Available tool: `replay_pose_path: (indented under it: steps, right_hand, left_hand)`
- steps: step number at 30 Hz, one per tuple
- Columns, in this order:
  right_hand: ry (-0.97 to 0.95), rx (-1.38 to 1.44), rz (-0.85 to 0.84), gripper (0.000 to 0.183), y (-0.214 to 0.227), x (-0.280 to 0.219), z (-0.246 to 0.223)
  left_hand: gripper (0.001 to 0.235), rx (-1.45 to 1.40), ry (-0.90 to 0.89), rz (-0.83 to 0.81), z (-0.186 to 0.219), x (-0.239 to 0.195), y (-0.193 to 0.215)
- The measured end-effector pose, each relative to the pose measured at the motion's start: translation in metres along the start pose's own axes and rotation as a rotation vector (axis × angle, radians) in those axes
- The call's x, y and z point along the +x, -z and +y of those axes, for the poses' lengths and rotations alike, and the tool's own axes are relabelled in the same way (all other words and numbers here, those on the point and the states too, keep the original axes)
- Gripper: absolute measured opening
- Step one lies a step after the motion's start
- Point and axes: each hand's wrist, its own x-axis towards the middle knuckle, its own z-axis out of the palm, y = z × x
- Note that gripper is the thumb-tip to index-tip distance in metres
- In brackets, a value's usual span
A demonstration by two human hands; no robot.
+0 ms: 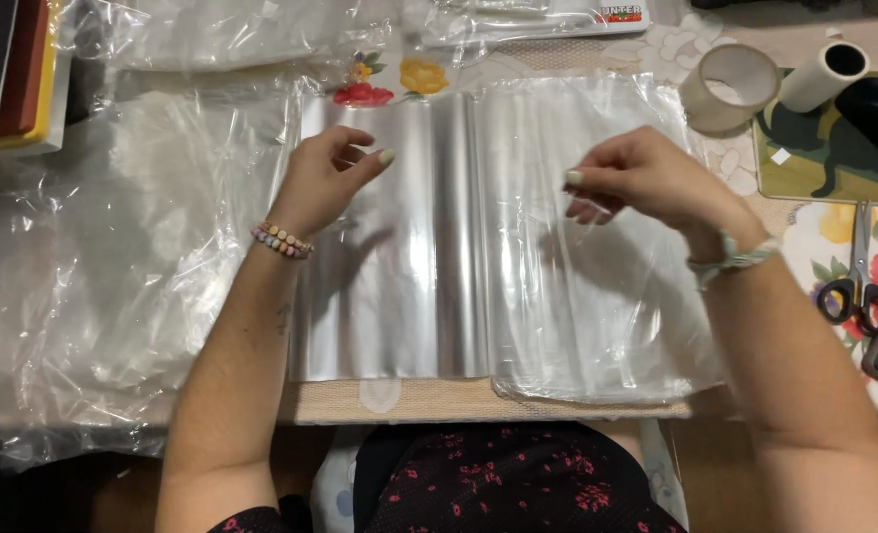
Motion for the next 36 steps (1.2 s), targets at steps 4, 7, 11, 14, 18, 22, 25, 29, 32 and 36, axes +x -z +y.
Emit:
replay_pose_path:
  steps: [4,7,11,14,18,22,25,29,32,36]
  right_hand:
    - [0.089,0.0,-0.121,0.021,-0.083,0.038,-0.044]
    - [0.206,-0.022,-0.213,0.019,-0.145,0.07,-0.059]
    - [0.271,0.07,-0.235,0.026,-0.214,0.115,-0.05]
    - [0.309,0.126,-0.279,0.024,-0.243,0.115,-0.054]
    - [0.46,-0.004,-0.37,0.04,-0.239,0.101,-0.033]
    - [0.517,-0.065,-0.248,0.039,-0.165,0.076,-0.012]
    - [0.527,-0.033,0.004,0.041,-0.085,0.08,0.031]
    - [0.423,-0.472,0.327,0.057,0.01,0.059,0.065]
    - [0.198,-0.728,0.319,0.079,0.038,0.037,0.066]
    - [0.013,-0.842,0.185,0.085,0.037,0.022,0.059]
  left_hand:
    - [0.061,-0.464,0.153,-0.164,0.011,-0.008,0.001]
    - [0.078,-0.596,0.269,-0.14,-0.002,-0.008,0.01]
    - [0.087,-0.599,0.378,-0.089,-0.043,0.006,0.014]
    - [0.077,-0.542,0.421,-0.067,-0.061,0.014,0.016]
    - [0.017,-0.063,0.388,0.086,-0.08,0.027,0.006]
    - [0.015,-0.241,0.381,0.114,-0.083,0.025,0.018]
    - [0.028,0.193,0.217,0.261,-0.075,0.021,0.018]
    - [0.065,0.756,-0.275,0.432,-0.018,0.012,-0.031]
    - [0.079,0.638,-0.563,0.149,0.025,0.007,-0.095]
    - [0.097,0.671,-0.805,-0.38,0.054,0.008,-0.178]
